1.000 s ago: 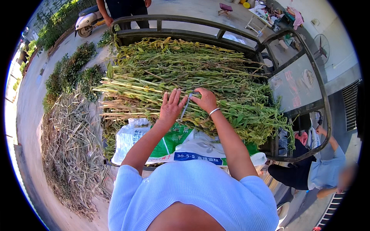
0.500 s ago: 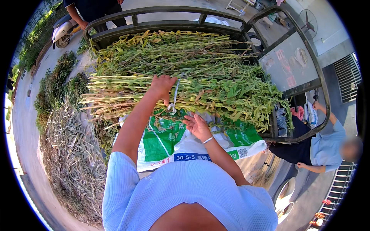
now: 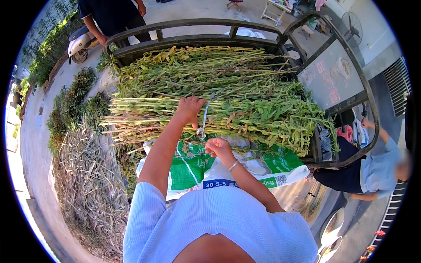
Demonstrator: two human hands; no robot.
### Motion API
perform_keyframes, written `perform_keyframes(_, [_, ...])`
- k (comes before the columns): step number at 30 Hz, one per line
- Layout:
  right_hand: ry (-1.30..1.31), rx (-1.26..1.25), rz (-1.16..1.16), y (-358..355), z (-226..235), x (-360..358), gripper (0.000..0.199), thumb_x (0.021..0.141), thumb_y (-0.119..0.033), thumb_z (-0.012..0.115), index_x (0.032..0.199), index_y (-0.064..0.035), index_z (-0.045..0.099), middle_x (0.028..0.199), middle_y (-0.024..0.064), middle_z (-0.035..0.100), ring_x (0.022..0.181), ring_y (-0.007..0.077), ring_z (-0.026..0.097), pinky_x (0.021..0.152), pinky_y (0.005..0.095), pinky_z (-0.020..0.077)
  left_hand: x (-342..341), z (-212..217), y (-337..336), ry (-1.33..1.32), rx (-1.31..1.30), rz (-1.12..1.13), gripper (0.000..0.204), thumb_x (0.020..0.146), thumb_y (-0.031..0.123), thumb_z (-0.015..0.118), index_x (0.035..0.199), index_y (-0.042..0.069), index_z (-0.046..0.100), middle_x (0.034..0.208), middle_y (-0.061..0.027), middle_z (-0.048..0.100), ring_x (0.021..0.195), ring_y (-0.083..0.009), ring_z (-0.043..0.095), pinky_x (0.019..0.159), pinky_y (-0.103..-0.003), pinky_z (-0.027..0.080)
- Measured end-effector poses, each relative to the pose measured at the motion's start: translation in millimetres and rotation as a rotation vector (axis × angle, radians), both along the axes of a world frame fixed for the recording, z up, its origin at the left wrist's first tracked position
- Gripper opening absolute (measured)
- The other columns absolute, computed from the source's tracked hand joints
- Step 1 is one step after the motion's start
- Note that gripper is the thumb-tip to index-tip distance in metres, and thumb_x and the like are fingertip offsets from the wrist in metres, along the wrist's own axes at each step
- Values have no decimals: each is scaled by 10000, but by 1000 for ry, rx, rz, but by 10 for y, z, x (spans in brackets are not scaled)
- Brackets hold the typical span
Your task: The person bundles long green plant stalks using white plastic ties. They gather stalks from a pile on a cart, align them, and secure them with ties. The person then places the finished bundles onto a white sack on the ground.
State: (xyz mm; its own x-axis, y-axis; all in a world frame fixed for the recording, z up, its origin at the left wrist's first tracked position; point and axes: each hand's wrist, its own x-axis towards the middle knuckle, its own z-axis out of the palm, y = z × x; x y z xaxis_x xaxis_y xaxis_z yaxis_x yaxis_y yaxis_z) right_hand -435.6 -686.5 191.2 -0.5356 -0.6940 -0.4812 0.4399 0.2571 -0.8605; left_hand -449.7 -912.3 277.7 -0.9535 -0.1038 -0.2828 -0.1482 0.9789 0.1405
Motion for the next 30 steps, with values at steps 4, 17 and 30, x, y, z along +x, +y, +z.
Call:
perform_keyframes(4, [1086, -33, -6, -46, 574, -196, 273, 721, -79, 724, 968, -34, 618, 866, 78, 618, 744, 248, 633, 633, 328, 520, 26, -46, -8, -19, -39, 32, 1146, 395, 302, 897, 1387, 210, 330, 1284, -100, 466, 1241, -309, 412, 1031, -511, 287])
perform_keyframes(17, [1821, 184, 158, -343, 634, -606, 89, 728, -70, 583, 810, -86, 615, 943, 103, 560, 767, 287, 596, 579, 383, 510, -37, 1, 27, -92, -23, 52, 1175, 404, 313, 910, 1409, 233, 305, 1315, -57, 461, 1261, -259, 403, 986, -487, 312])
perform_keyframes(30, [1704, 346, 210, -337, 710, -746, 83, 756, -92, 586, 835, -115, 594, 849, 97, 495, 633, 287, 593, 526, 408, 490, -112, -54, 24, -91, -22, 53, 1211, 382, 323, 909, 1418, 234, 287, 1336, -76, 444, 1287, -288, 373, 1041, -530, 265])
